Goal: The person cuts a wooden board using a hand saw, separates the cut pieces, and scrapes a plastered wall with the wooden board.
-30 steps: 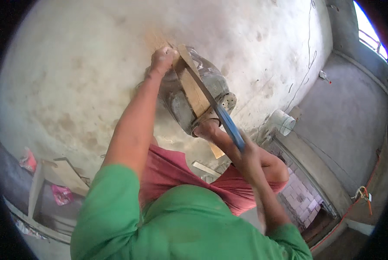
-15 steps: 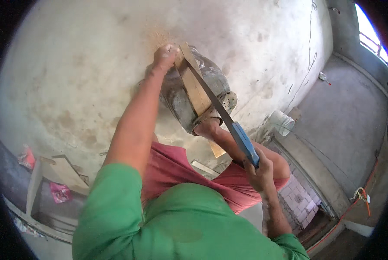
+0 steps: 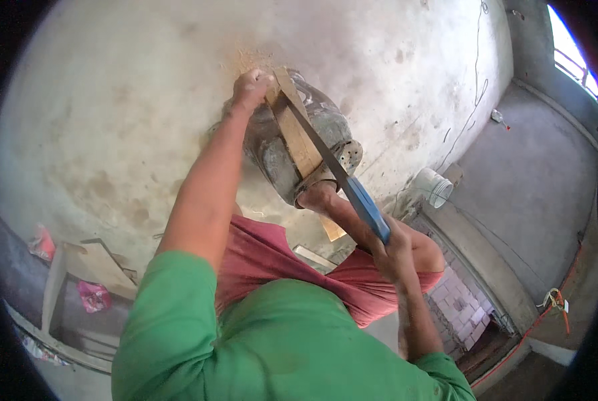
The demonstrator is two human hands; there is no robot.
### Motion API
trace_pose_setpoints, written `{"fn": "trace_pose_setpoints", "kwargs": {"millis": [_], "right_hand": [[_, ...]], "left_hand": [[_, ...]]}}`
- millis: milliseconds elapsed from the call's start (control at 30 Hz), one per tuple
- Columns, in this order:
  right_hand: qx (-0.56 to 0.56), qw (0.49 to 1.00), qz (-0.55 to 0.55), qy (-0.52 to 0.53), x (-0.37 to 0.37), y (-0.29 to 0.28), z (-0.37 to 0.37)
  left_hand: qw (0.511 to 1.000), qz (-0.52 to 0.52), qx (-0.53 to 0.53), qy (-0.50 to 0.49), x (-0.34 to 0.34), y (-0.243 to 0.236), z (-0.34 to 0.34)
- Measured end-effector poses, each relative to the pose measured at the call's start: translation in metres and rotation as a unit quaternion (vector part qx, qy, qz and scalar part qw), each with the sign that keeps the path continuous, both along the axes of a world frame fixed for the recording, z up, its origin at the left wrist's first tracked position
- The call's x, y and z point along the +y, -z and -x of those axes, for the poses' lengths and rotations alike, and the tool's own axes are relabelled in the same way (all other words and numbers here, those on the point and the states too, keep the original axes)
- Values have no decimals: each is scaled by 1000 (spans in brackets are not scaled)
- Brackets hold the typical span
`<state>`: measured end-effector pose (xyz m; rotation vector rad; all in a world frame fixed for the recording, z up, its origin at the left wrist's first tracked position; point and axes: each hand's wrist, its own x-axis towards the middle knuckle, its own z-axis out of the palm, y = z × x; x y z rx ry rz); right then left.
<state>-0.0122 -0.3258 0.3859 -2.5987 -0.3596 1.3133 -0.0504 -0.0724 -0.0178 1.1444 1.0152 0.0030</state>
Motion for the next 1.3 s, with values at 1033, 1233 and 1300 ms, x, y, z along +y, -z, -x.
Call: {"fn": "trace_pose_setpoints", "kwargs": {"millis": [1033, 1233, 1300], "right_hand": [[-7, 999, -6, -41, -1, -16, 6], [-57, 992, -111, 0, 81, 166, -14], [-87, 988, -122, -40, 98, 242, -25]], "left_hand": [[996, 29, 88, -17, 36, 14, -31], [991, 34, 129, 8, 40, 0, -31], [991, -1, 131, 31, 42, -7, -28]]}}
